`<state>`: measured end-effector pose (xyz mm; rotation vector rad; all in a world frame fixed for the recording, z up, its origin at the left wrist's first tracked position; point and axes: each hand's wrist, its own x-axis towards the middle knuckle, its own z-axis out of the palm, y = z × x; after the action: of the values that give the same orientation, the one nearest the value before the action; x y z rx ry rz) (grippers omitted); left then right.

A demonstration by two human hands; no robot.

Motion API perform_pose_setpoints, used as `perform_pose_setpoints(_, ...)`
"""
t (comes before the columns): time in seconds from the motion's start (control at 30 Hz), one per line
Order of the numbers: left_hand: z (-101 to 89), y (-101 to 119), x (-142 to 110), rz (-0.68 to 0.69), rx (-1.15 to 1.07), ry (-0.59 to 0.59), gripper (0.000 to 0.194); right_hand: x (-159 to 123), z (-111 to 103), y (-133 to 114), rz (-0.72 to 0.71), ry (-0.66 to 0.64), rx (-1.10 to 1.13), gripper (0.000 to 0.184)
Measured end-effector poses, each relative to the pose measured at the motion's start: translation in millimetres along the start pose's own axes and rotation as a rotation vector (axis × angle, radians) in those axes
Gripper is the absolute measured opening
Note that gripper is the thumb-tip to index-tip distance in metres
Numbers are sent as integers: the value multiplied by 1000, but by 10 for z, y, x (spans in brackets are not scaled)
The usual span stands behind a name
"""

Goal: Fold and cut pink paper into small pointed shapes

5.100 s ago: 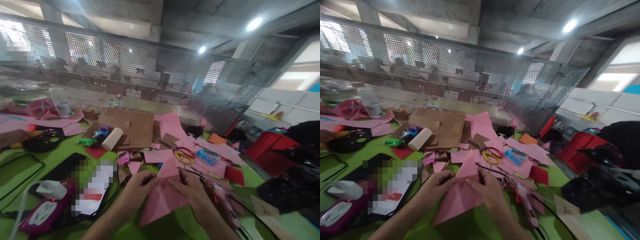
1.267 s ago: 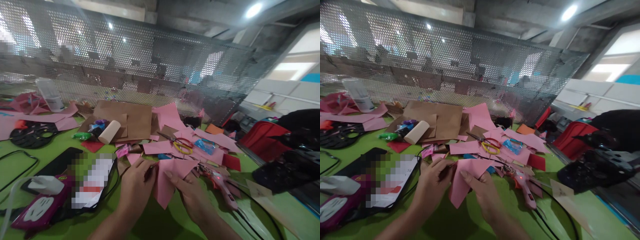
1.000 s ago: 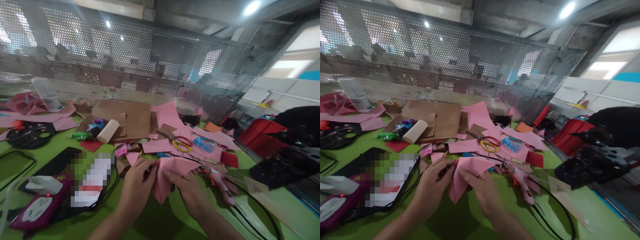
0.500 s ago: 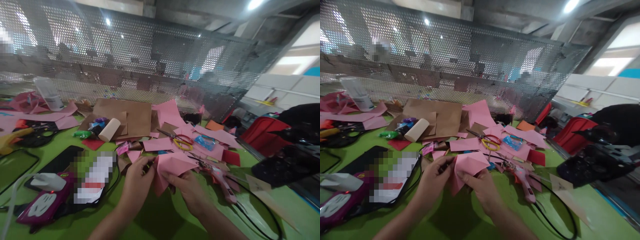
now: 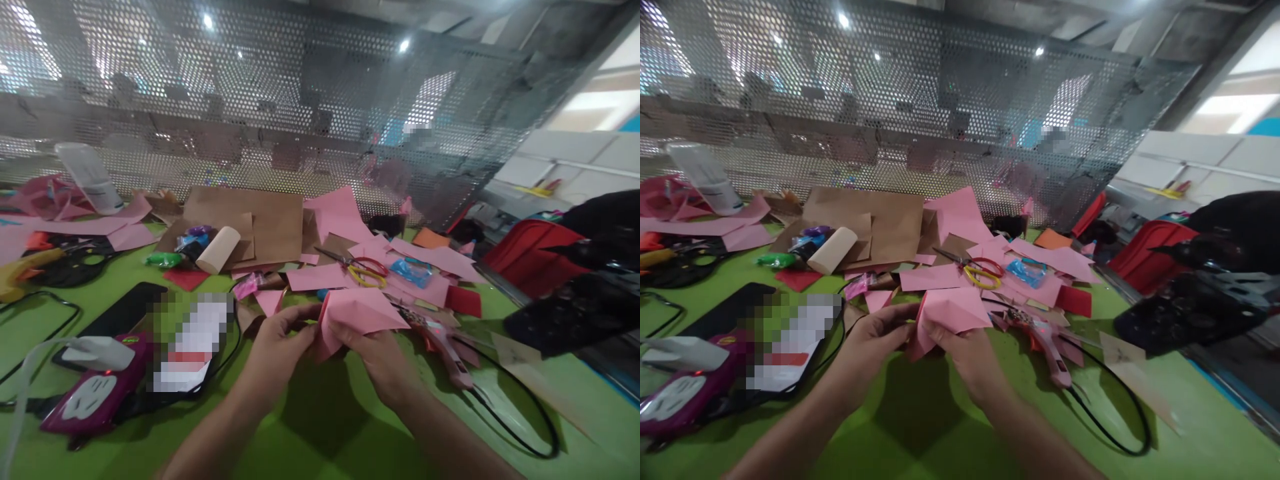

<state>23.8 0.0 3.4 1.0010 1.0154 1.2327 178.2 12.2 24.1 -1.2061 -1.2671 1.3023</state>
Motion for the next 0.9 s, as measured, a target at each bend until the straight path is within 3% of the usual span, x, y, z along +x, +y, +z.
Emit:
perform_pose_setpoints(0.23, 10, -32, 3, -9, -28, -14, 35, -22, 9, -2, 123, -44, 92, 37)
perform_pose_setpoints(0.37, 5, -67, 10, -31, -15, -21, 35, -33, -2, 3, 64, -100, 78, 31)
perform_pose_setpoints(0.53, 14, -49, -4, -61, 3, -49, 35, -35, -26, 43, 25, -59, 72, 32)
perform_pose_setpoints(0.7, 7, -21, -31, -27, 134, -126, 38, -20, -43, 72, -42, -88, -56, 11)
perform_pose_setpoints(0.9, 28, -53, -18, 35, 202, -98, 33, -17, -2, 49, -68, 89, -237, 7)
